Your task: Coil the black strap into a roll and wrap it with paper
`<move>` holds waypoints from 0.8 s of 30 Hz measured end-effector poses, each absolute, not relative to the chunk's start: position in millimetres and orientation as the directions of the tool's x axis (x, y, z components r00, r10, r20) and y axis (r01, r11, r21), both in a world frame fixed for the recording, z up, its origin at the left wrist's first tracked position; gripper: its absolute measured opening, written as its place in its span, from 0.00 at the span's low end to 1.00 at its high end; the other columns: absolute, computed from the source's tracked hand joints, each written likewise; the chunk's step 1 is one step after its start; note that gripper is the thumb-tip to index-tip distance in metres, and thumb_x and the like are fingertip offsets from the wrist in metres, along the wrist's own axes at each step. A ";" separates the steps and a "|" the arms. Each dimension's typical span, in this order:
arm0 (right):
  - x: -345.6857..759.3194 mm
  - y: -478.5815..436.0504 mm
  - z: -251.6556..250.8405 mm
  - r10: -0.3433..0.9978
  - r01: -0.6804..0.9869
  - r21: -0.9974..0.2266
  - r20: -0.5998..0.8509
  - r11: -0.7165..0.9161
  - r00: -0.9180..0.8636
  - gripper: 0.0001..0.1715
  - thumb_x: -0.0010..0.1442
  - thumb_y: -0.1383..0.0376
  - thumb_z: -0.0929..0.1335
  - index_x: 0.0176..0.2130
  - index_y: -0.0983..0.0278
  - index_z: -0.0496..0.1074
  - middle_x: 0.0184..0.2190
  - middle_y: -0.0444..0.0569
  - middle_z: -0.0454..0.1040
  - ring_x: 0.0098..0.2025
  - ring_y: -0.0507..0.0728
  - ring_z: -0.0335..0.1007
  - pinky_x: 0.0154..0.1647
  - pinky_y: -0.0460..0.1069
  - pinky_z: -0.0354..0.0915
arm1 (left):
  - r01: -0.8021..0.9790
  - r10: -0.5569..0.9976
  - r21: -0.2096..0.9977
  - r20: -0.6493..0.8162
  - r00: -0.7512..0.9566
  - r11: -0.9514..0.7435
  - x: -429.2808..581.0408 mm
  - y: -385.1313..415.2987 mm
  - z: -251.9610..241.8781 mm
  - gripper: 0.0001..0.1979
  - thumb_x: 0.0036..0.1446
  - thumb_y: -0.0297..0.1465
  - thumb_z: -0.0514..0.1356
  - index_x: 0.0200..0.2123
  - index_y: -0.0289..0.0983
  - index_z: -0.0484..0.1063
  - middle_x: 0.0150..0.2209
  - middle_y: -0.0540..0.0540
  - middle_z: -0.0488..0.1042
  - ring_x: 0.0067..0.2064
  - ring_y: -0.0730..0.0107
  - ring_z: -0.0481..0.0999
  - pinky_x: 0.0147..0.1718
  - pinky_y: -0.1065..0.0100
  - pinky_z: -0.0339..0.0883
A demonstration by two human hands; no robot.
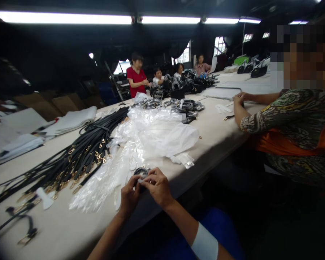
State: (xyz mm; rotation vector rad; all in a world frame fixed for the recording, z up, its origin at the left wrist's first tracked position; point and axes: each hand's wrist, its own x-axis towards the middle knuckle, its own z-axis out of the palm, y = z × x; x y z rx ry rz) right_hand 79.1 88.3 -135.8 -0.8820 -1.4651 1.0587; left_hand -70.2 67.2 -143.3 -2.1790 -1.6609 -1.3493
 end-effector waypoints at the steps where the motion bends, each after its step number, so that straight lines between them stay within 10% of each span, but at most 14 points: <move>1: 75.0 89.4 -135.4 0.936 -0.063 -0.947 0.321 0.315 -0.146 0.08 0.55 0.58 0.74 0.30 0.60 0.80 0.40 0.47 0.71 0.29 0.50 0.66 0.31 0.46 0.65 | 0.810 0.725 0.417 0.688 0.015 -0.413 -70.8 67.7 -142.9 0.07 0.64 0.30 0.52 0.40 0.39 0.70 0.31 0.49 0.79 0.28 0.67 0.80 0.26 0.72 0.71; 6: 65.2 98.3 -136.9 0.880 -0.184 -0.897 0.434 0.402 -0.193 0.07 0.58 0.59 0.72 0.34 0.59 0.81 0.40 0.48 0.78 0.43 0.58 0.74 0.47 0.51 0.68 | 0.780 0.743 0.504 0.665 -0.077 -0.370 -76.4 72.3 -147.2 0.07 0.63 0.34 0.53 0.38 0.42 0.71 0.30 0.52 0.80 0.27 0.66 0.80 0.25 0.71 0.74; 16: 49.8 102.6 -142.2 0.995 0.078 -0.992 0.104 0.103 0.009 0.04 0.47 0.69 0.74 0.23 0.64 0.76 0.22 0.44 0.74 0.26 0.54 0.68 0.28 0.46 0.59 | 0.828 0.732 0.437 0.680 -0.048 -0.351 -91.8 82.0 -173.5 0.07 0.62 0.33 0.53 0.40 0.44 0.71 0.34 0.53 0.81 0.30 0.67 0.81 0.27 0.73 0.75; 24: 45.6 91.9 -153.0 0.960 0.233 -0.935 0.279 0.266 0.022 0.04 0.56 0.68 0.67 0.28 0.63 0.69 0.26 0.46 0.72 0.29 0.55 0.69 0.30 0.46 0.59 | 0.868 0.660 0.382 0.746 -0.088 -0.317 -81.9 82.5 -194.0 0.12 0.66 0.38 0.50 0.41 0.41 0.73 0.35 0.50 0.81 0.30 0.67 0.81 0.26 0.72 0.71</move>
